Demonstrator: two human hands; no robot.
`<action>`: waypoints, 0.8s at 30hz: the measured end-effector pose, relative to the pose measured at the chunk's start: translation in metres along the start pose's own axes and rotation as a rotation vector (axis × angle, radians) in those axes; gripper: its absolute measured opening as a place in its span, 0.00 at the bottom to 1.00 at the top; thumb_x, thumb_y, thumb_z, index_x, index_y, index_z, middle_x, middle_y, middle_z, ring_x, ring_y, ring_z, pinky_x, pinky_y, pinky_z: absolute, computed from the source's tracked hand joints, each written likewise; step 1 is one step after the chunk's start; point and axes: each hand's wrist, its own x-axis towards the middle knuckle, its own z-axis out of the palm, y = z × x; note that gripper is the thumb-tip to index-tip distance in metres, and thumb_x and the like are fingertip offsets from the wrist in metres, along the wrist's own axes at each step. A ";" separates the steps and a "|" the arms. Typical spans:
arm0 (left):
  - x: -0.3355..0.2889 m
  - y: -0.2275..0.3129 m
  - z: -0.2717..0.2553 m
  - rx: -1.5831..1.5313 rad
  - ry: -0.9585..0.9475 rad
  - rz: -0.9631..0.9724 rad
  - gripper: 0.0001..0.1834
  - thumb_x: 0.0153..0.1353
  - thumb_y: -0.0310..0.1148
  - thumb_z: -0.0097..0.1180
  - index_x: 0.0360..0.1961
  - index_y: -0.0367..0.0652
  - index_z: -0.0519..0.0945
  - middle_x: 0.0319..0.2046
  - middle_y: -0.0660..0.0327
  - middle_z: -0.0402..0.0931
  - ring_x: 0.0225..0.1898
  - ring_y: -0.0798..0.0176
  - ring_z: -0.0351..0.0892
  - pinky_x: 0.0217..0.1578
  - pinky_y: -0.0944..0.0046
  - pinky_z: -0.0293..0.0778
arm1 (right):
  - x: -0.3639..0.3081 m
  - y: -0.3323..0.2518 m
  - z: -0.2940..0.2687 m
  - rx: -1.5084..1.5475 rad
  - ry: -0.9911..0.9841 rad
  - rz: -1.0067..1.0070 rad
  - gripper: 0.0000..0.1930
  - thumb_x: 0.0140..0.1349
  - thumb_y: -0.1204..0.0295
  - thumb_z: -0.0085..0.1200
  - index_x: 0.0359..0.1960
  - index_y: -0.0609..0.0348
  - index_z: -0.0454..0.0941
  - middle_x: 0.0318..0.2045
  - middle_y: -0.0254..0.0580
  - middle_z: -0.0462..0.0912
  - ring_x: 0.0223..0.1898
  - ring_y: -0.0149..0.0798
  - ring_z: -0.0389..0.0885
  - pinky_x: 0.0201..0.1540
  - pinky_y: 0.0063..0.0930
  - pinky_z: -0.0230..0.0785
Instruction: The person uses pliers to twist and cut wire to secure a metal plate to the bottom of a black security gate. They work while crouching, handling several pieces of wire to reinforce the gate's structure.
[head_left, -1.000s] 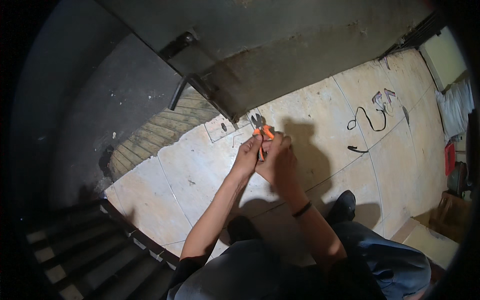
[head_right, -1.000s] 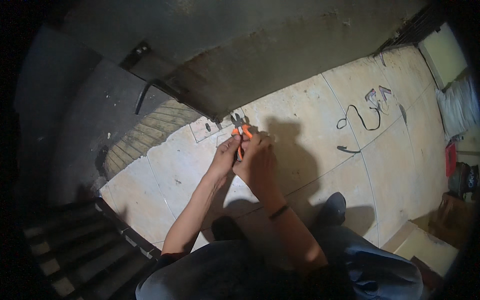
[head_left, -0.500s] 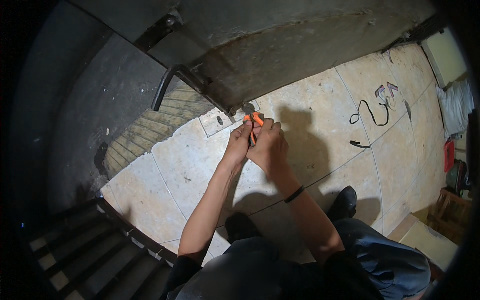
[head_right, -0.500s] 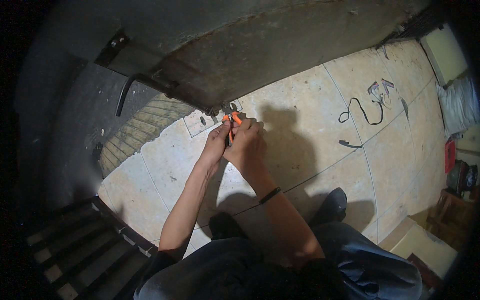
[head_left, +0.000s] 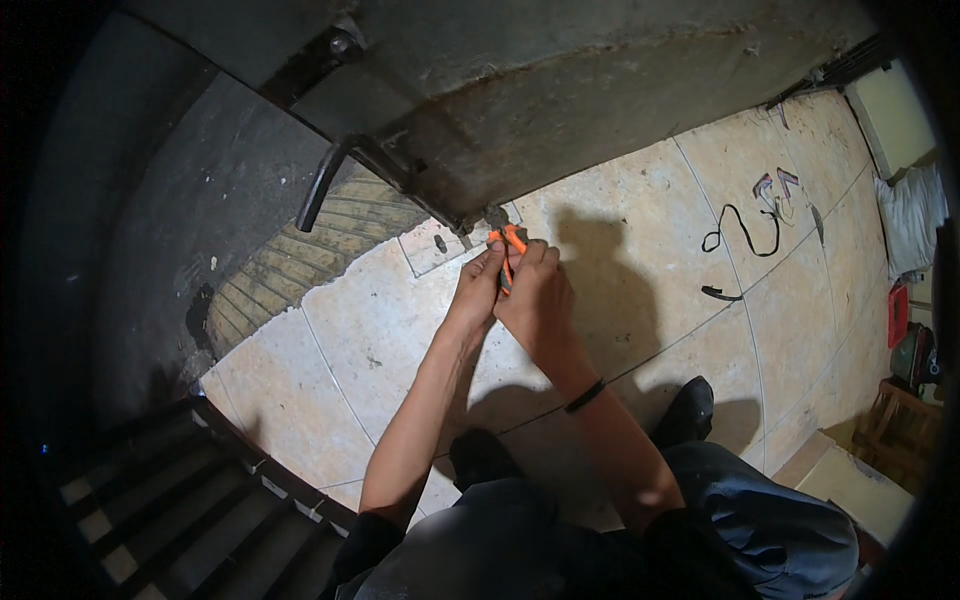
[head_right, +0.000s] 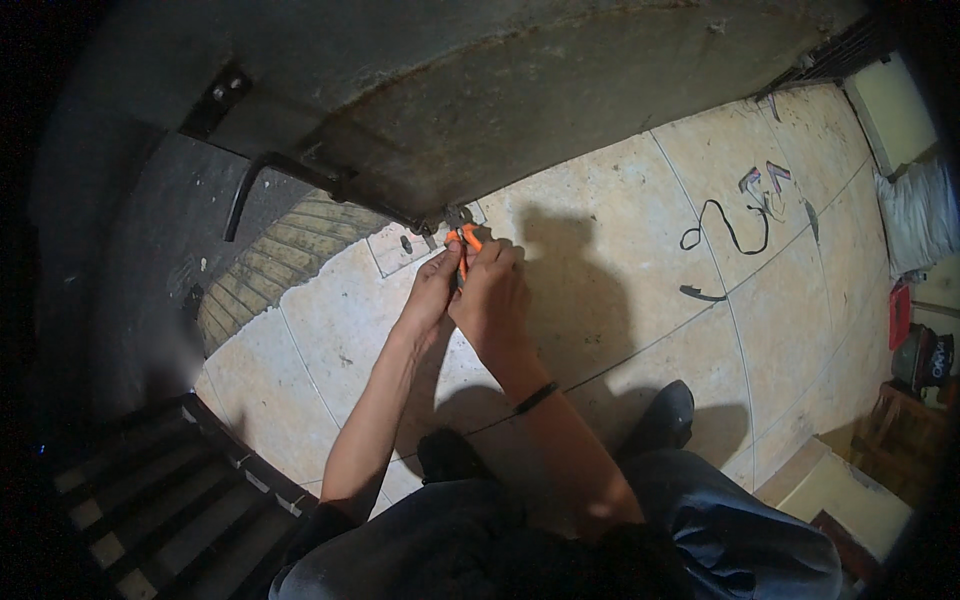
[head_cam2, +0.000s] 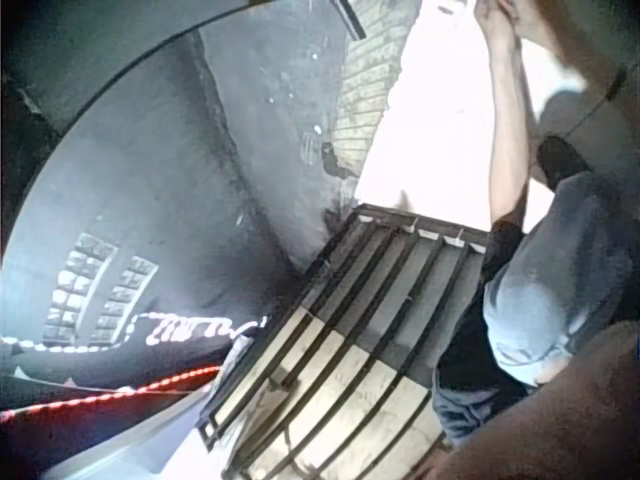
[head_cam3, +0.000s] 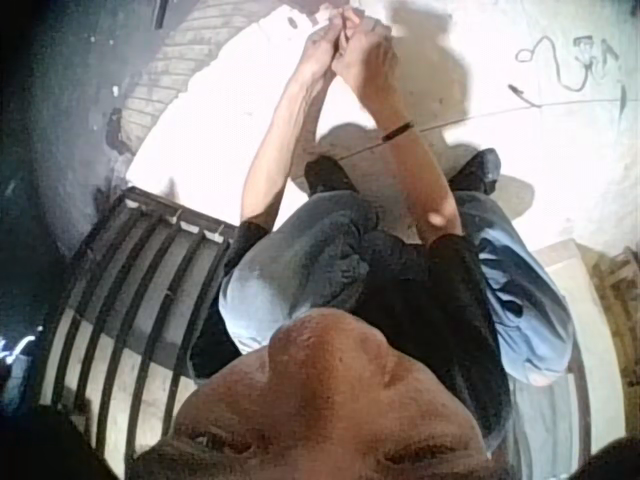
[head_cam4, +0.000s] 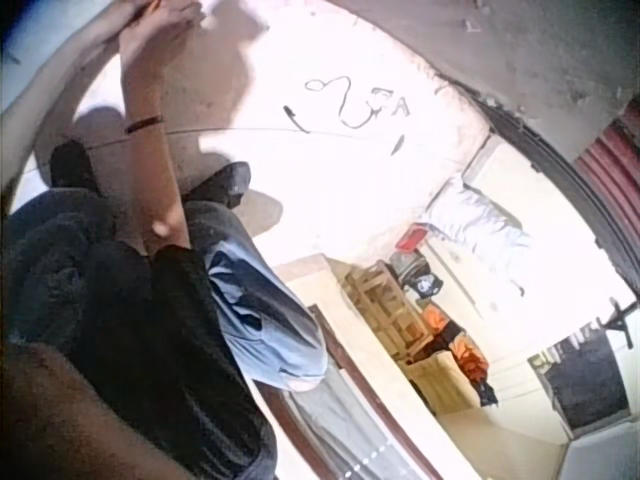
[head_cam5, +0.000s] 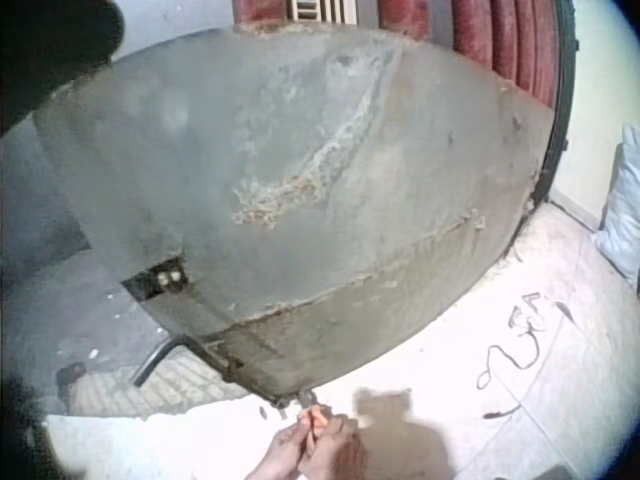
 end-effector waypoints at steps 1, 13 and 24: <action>0.002 -0.002 -0.001 -0.001 0.002 -0.004 0.25 0.80 0.49 0.44 0.52 0.39 0.83 0.46 0.62 0.85 0.45 0.70 0.81 0.50 0.67 0.76 | 0.000 0.002 0.002 0.006 -0.009 -0.004 0.21 0.52 0.71 0.68 0.43 0.64 0.70 0.43 0.55 0.76 0.46 0.57 0.80 0.45 0.47 0.77; 0.008 -0.014 -0.006 -0.118 0.019 -0.083 0.22 0.78 0.48 0.49 0.58 0.42 0.80 0.53 0.61 0.82 0.52 0.68 0.80 0.56 0.65 0.76 | 0.012 0.001 0.011 -0.139 -0.059 0.173 0.18 0.61 0.65 0.63 0.40 0.70 0.74 0.37 0.59 0.83 0.39 0.56 0.87 0.41 0.47 0.81; 0.032 -0.011 0.007 -0.576 -0.250 -0.170 0.20 0.72 0.46 0.60 0.51 0.38 0.81 0.46 0.55 0.83 0.50 0.58 0.83 0.53 0.61 0.81 | 0.016 -0.004 0.009 -0.241 -0.016 0.124 0.18 0.59 0.65 0.62 0.40 0.70 0.78 0.30 0.56 0.86 0.35 0.53 0.89 0.38 0.46 0.82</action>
